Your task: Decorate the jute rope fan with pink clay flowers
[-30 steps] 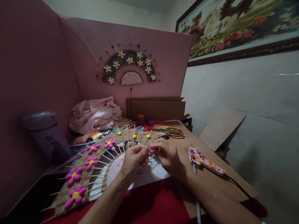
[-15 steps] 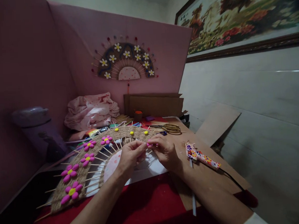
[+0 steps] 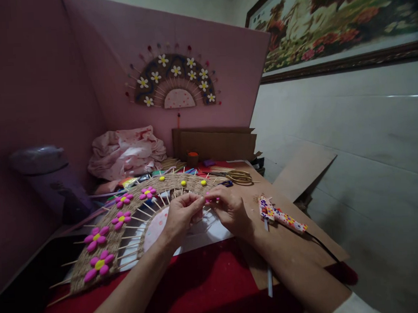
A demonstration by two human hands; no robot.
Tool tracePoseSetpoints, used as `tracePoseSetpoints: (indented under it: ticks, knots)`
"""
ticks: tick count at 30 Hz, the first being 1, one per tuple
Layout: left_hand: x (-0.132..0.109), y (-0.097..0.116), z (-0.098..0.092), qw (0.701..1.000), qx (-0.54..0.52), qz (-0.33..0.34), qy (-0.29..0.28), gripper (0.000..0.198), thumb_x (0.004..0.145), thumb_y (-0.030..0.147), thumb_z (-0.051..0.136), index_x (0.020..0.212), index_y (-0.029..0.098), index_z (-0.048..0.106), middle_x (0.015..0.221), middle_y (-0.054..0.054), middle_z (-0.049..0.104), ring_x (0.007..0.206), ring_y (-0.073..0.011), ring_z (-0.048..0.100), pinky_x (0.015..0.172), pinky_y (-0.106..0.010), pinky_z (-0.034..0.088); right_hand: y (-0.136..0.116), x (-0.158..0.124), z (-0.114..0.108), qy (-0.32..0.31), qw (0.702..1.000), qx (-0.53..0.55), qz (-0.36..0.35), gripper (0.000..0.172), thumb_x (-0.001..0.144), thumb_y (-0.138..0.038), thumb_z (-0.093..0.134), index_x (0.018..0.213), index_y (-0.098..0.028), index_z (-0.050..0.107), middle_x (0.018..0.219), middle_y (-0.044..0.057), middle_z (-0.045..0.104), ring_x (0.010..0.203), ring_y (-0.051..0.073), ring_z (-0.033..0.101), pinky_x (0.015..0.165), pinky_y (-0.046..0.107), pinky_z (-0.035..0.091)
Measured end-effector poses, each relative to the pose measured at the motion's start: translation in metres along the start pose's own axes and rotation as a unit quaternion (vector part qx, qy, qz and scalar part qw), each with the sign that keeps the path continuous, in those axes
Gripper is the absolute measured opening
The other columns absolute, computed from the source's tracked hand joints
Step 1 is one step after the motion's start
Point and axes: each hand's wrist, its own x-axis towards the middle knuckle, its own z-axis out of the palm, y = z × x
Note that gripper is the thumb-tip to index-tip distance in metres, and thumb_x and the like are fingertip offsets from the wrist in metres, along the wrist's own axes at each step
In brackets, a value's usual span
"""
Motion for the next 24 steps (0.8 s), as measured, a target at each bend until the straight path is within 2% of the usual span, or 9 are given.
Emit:
tracePoseSetpoints:
  ticks: [10,13,17,21,24]
  knots:
    - [-0.003,0.005,0.005,0.999,-0.047,-0.014,0.017,0.030,0.071,0.038,0.069,0.062,0.014,0.053,0.043,0.006,0.046,0.035,-0.0027,0.033,0.036,-0.015,0.020,-0.003,0.001,-0.002,-0.014,1.000,-0.022,0.017,0.005,0.085,-0.020,0.057,0.090,-0.019,0.059,0.081,0.003,0.060,0.070,0.013,0.055,0.060,0.025,0.045]
    - [-0.003,0.010,0.005,0.994,-0.096,-0.024,0.045,0.023,0.071,0.033,0.070,0.068,0.014,0.057,0.046,0.007,0.046,0.036,-0.0021,0.033,0.037,-0.014,0.026,-0.003,-0.001,-0.002,0.005,0.999,-0.008,0.033,0.005,0.085,-0.021,0.057,0.089,-0.019,0.059,0.080,0.002,0.059,0.068,0.012,0.054,0.058,0.024,0.044]
    - [-0.003,0.014,0.003,0.988,-0.133,-0.035,0.066,0.019,0.068,0.023,0.069,0.084,0.014,0.063,0.055,0.003,0.054,0.044,-0.0039,0.041,0.042,-0.015,0.034,-0.003,-0.002,-0.002,0.018,0.998,0.008,0.061,0.006,0.085,-0.023,0.057,0.089,-0.019,0.061,0.080,0.003,0.060,0.072,0.013,0.057,0.062,0.025,0.046]
    - [-0.004,0.016,0.003,0.985,-0.152,-0.052,0.065,0.016,0.067,0.017,0.065,0.082,0.014,0.062,0.060,0.002,0.056,0.049,-0.0054,0.046,0.046,-0.016,0.038,-0.002,-0.002,0.000,0.012,0.998,0.034,0.052,0.013,0.086,-0.022,0.055,0.098,-0.021,0.062,0.088,0.004,0.064,0.080,0.014,0.060,0.070,0.027,0.048]
    - [-0.005,0.016,0.005,0.981,-0.177,-0.061,0.051,0.014,0.067,0.016,0.065,0.080,0.014,0.060,0.065,0.002,0.056,0.050,-0.0055,0.046,0.047,-0.017,0.038,0.001,-0.003,0.001,0.022,0.996,0.048,0.074,0.012,0.086,-0.024,0.056,0.095,-0.021,0.064,0.086,0.004,0.064,0.078,0.014,0.060,0.068,0.027,0.048]
